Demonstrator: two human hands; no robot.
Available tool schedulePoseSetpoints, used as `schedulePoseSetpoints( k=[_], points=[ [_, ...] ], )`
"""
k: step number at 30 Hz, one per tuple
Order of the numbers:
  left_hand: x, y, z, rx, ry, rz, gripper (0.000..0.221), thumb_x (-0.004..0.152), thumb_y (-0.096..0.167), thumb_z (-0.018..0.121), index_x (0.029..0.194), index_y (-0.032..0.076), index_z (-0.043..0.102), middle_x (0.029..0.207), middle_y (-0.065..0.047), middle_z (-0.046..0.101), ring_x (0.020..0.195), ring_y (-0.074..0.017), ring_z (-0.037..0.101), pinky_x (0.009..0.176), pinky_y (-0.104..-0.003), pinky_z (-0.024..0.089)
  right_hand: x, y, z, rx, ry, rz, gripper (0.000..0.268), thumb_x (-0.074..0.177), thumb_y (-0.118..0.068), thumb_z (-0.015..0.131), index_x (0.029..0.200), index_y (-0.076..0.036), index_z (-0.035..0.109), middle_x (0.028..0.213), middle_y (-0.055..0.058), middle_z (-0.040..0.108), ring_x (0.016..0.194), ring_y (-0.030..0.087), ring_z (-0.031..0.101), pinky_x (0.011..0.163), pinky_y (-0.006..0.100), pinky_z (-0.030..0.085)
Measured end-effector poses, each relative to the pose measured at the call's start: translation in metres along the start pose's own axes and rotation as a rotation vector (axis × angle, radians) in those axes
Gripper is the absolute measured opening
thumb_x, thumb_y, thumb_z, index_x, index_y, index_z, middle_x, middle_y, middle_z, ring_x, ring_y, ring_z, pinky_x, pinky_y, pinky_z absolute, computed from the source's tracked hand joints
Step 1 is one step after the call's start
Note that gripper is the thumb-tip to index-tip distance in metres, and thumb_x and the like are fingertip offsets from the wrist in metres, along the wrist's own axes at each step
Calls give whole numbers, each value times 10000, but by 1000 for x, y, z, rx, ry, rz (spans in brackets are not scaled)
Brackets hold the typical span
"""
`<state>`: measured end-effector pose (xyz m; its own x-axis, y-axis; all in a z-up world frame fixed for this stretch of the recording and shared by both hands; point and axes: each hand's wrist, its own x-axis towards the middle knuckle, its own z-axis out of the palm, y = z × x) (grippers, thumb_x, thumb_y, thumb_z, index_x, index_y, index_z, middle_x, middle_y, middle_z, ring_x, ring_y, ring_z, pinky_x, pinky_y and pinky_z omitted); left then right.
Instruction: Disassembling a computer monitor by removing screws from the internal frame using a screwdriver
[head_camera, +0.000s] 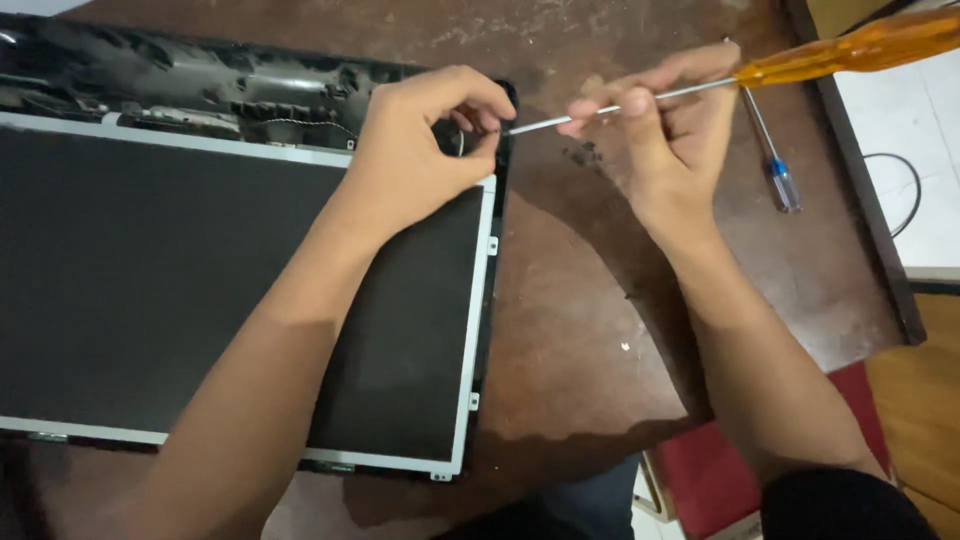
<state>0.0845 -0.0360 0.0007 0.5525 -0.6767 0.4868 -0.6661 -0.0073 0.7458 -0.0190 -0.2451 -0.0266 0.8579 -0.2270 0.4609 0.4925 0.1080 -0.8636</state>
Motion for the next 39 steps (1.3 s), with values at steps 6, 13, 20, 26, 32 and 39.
schedulePoseSetpoints(
  k=[6,13,20,26,32,39],
  points=[
    [-4,3,0,-52,-84,-26,317,843,-166,685,1053,71,683,925,-30,664,866,-137,638,810,-251,520,-6,4,-5,-53,8,-80,248,1149,-265,534,1149,-140,321,1009,253,655,799,386,684,789,450,594],
    [-1,5,1,-50,-77,-101,325,821,-117,691,1060,101,666,904,-3,683,834,-121,647,810,-246,539,-2,2,-4,-72,8,-55,238,1142,-267,517,1132,-124,328,969,245,669,774,353,699,769,401,600],
    [-2,6,1,-28,-96,-137,327,793,-101,709,1038,106,646,905,-4,671,822,-129,645,777,-255,549,-2,-1,-1,-122,-38,-80,224,1146,-250,496,1139,-116,317,959,266,651,762,367,687,777,419,616],
    [-1,10,-2,-22,-123,-195,307,794,-89,694,1016,113,627,893,0,645,788,-123,597,692,-258,502,-3,-11,7,-250,-52,-80,240,1142,-269,494,1169,-107,319,933,294,632,787,372,697,739,411,614],
    [-1,11,-2,-48,-137,-172,290,800,-108,680,978,105,597,876,2,618,797,-111,588,680,-243,478,-1,-9,14,-336,-183,-159,143,1183,-218,360,1198,-81,321,982,258,672,823,346,723,799,400,631],
    [1,11,-11,-63,-206,-63,341,814,-103,707,1040,90,540,945,-31,519,846,-171,505,752,-297,457,-5,-16,19,-316,-173,-94,263,1117,-37,501,1227,-83,266,1005,257,653,834,320,686,855,382,609]
  ],
)
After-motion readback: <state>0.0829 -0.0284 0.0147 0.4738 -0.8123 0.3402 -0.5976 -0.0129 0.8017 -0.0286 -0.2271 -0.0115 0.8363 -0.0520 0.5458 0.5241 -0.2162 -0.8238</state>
